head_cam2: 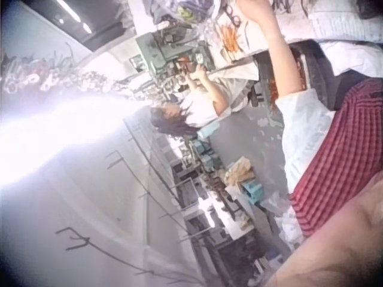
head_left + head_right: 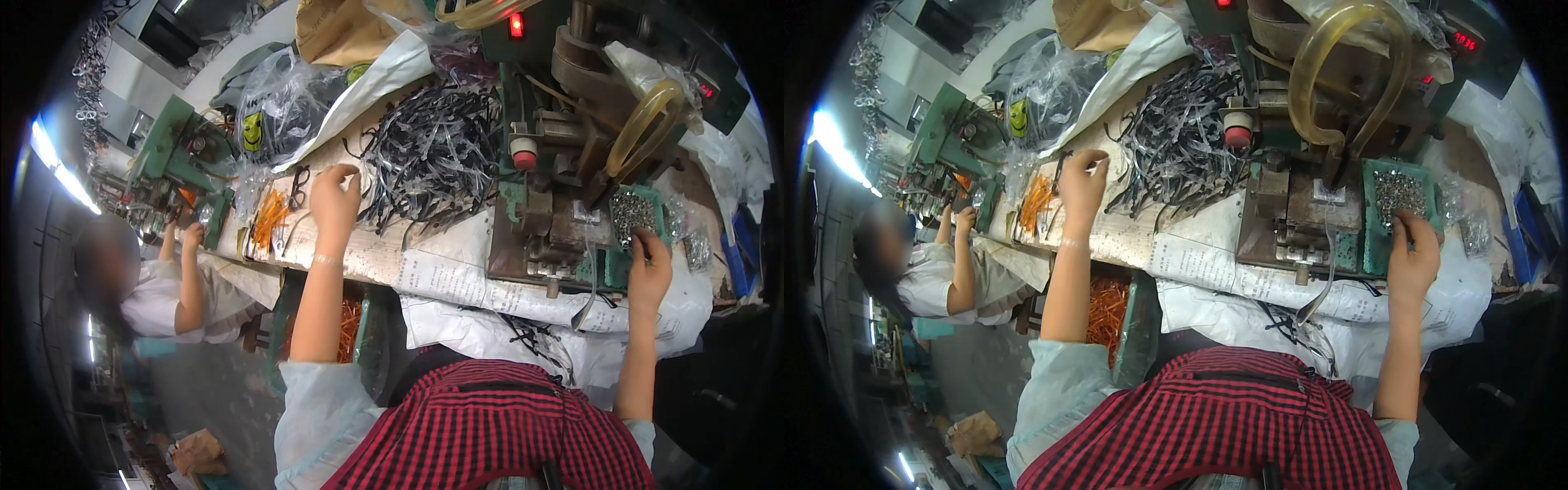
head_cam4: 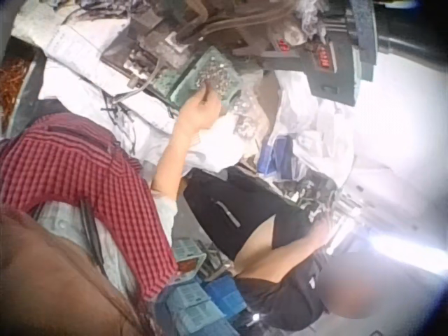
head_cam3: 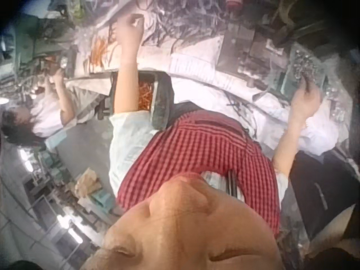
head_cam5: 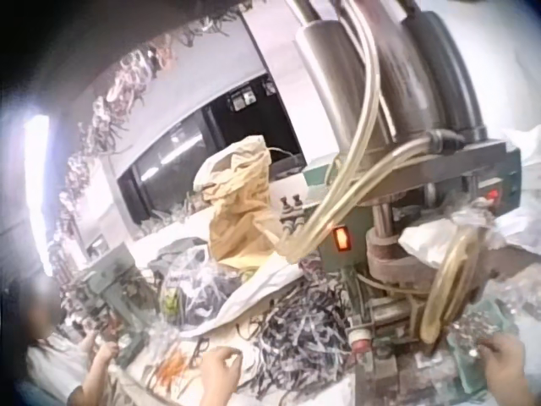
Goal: The person repeatedly picks small metal components and black plastic pieces from trays, places them into a press machine, and removes the assembled units. The person handles the parts one at a time and deposits the finished items into a pile on the table.
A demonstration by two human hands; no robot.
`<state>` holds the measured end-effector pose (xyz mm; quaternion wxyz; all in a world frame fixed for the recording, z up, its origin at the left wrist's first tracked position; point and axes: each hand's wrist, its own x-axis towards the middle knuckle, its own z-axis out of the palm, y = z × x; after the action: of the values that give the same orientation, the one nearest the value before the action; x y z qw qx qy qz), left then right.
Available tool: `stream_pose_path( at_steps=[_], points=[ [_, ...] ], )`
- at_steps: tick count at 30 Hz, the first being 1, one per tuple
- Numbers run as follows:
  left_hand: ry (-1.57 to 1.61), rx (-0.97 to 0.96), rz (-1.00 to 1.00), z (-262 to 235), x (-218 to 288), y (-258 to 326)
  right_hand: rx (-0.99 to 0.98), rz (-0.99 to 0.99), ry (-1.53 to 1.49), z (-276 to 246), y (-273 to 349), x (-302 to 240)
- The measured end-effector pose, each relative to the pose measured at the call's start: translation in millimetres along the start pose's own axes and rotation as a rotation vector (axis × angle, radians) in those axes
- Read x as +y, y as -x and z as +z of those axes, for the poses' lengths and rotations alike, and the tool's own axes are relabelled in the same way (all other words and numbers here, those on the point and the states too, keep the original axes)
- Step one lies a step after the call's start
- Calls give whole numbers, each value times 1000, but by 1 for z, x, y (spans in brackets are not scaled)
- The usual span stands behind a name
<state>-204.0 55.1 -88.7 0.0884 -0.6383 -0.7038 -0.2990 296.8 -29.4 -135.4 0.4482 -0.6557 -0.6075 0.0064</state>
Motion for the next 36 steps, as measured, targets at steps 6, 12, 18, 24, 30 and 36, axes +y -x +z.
stream_pose_path(
  at_steps=[6,12,18,24,30,36],
  points=[
    [-75,-138,-336,98,-7,-27,-8,50,58,-4,11,6],
    [886,-350,-500,57,23,11,124,306,52,-65,65,34],
    [1294,-279,-302,20,98,26,-49,10,-278,-49,4,-68],
    [1202,-166,-445,46,134,37,2,80,-694,14,-40,-102],
    [1365,-146,-431,39,147,65,34,213,-915,25,-25,-111],
    [1244,109,417,-54,223,32,-59,238,-956,13,-28,-127]
  ],
)
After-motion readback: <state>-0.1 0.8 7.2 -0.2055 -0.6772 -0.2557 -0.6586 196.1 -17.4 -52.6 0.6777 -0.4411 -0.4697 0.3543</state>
